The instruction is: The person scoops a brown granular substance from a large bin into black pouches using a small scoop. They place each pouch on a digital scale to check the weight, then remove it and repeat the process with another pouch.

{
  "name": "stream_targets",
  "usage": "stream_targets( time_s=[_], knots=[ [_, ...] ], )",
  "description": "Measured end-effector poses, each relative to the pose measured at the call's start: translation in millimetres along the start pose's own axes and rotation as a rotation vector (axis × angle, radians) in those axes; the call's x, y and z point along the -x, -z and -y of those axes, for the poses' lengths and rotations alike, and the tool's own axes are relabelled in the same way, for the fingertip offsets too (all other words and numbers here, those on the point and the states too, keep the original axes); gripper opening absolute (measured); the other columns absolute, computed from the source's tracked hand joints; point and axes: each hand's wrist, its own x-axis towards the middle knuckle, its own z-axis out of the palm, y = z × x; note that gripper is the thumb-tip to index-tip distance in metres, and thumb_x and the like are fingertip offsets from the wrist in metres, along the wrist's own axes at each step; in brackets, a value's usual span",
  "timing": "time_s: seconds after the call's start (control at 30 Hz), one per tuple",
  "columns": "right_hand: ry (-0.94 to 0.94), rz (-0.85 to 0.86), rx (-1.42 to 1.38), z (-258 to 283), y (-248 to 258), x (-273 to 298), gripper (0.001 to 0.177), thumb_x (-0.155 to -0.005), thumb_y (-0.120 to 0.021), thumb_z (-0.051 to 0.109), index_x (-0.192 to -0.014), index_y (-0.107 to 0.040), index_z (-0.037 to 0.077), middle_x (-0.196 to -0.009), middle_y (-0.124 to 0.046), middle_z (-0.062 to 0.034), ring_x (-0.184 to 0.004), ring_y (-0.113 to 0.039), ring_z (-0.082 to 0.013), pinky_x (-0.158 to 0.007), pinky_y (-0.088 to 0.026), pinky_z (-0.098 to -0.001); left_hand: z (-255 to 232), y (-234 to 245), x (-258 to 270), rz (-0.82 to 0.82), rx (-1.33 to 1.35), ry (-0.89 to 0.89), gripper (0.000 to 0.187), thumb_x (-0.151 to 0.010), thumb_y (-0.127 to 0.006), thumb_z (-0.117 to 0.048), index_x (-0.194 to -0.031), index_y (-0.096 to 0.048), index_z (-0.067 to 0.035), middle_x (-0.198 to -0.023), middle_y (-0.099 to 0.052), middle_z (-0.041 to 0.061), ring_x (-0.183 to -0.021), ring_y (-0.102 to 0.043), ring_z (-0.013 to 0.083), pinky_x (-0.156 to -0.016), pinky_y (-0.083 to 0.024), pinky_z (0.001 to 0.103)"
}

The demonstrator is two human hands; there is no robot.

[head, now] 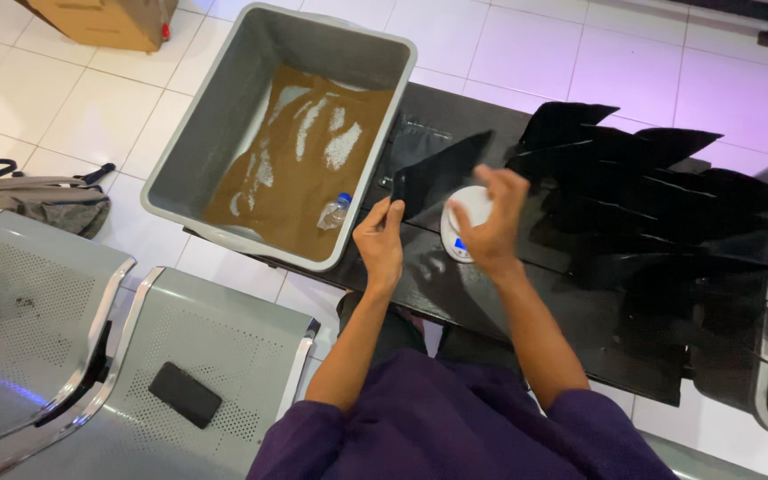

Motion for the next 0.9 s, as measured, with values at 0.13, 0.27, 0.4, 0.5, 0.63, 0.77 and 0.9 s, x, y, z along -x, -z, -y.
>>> stream_targets(
  time_s=[0.13, 0.27, 0.4, 0.5, 0.63, 0.77, 0.9],
  knots=[
    [-0.359, 0.206, -0.626, 35, -18, 8, 0.062, -0.081, -0.091, 0.024, -0.127, -0.058, -0.001, -0.096, -0.061, -0.013, -0.085, -0.062, -0.0227, -0.077, -0.054, -0.0341, -37, -11, 12, 0.033, 0.083, -0.141, 0.016, -0.087, -0.08, -0.009, -0.099, -0.078, 0.0, -0.094, -0.076, 0.016, -0.101, -0.072, 0.0245, -0.085, -0.057, 0.034],
    [-0.508, 0.209, -0.814, 37, -32, 15, 0.045, -0.086, -0.084, 0.009, -0.119, -0.056, 0.0, -0.098, -0.06, -0.0085, -0.092, -0.065, -0.018, -0.083, -0.056, -0.028, -59, -16, 23, 0.079, 0.051, -0.21, 0.008, -0.085, -0.081, -0.002, -0.093, -0.078, 0.0, -0.09, -0.075, 0.015, -0.099, -0.073, 0.0284, -0.087, -0.057, 0.035],
    [-0.481, 0.247, -0.795, 47, -19, 5, 0.026, -0.091, -0.077, 0.003, -0.11, -0.062, -0.003, -0.094, -0.066, -0.0144, -0.091, -0.072, -0.0248, -0.08, -0.061, -0.0345, -61, -15, 21, 0.047, 0.035, -0.262, 0.012, -0.081, -0.082, 0.002, -0.092, -0.078, 0.0, -0.087, -0.074, 0.014, -0.096, -0.072, 0.0269, -0.084, -0.056, 0.035],
    [-0.348, 0.235, -0.544, 60, -4, -6, 0.022, -0.09, -0.076, 0.002, -0.109, -0.066, -0.003, -0.091, -0.067, -0.0164, -0.087, -0.074, -0.0344, -0.077, -0.062, -0.0389, -63, -17, 22, 0.024, -0.135, -0.445, 0.018, -0.078, -0.085, 0.001, -0.095, -0.081, -0.004, -0.089, -0.077, 0.011, -0.094, -0.072, 0.0285, -0.086, -0.057, 0.037],
    [-0.292, 0.222, -0.492, 50, -1, -1, 0.02, -0.091, -0.069, 0.006, -0.108, -0.069, -0.003, -0.086, -0.065, -0.018, -0.08, -0.071, -0.0377, -0.069, -0.06, -0.0411, -55, -20, 22, -0.007, -0.235, -0.66, 0.016, -0.078, -0.085, -0.003, -0.095, -0.083, -0.006, -0.091, -0.078, 0.008, -0.089, -0.069, 0.0265, -0.084, -0.057, 0.035],
    [-0.23, 0.184, -0.333, 32, -1, 3, 0.024, -0.08, -0.06, -0.003, -0.094, -0.076, 0.008, -0.073, -0.065, -0.0063, -0.068, -0.068, -0.0275, -0.061, -0.056, -0.0345, -53, -20, 20, 0.051, -0.297, -0.777, 0.016, -0.079, -0.086, -0.004, -0.094, -0.083, -0.01, -0.101, -0.077, 0.008, -0.093, -0.07, 0.0269, -0.082, -0.058, 0.039],
    [-0.211, 0.126, -0.305, 34, 3, -10, 0.023, -0.079, -0.062, -0.004, -0.085, -0.078, 0.012, -0.071, -0.069, -0.0046, -0.065, -0.069, -0.0267, -0.06, -0.055, -0.0335, -53, -22, 24, 0.183, -0.182, -0.582, 0.012, -0.086, -0.081, -0.007, -0.098, -0.081, -0.007, -0.109, -0.075, 0.014, -0.096, -0.072, 0.0302, -0.081, -0.059, 0.038]
  ],
)
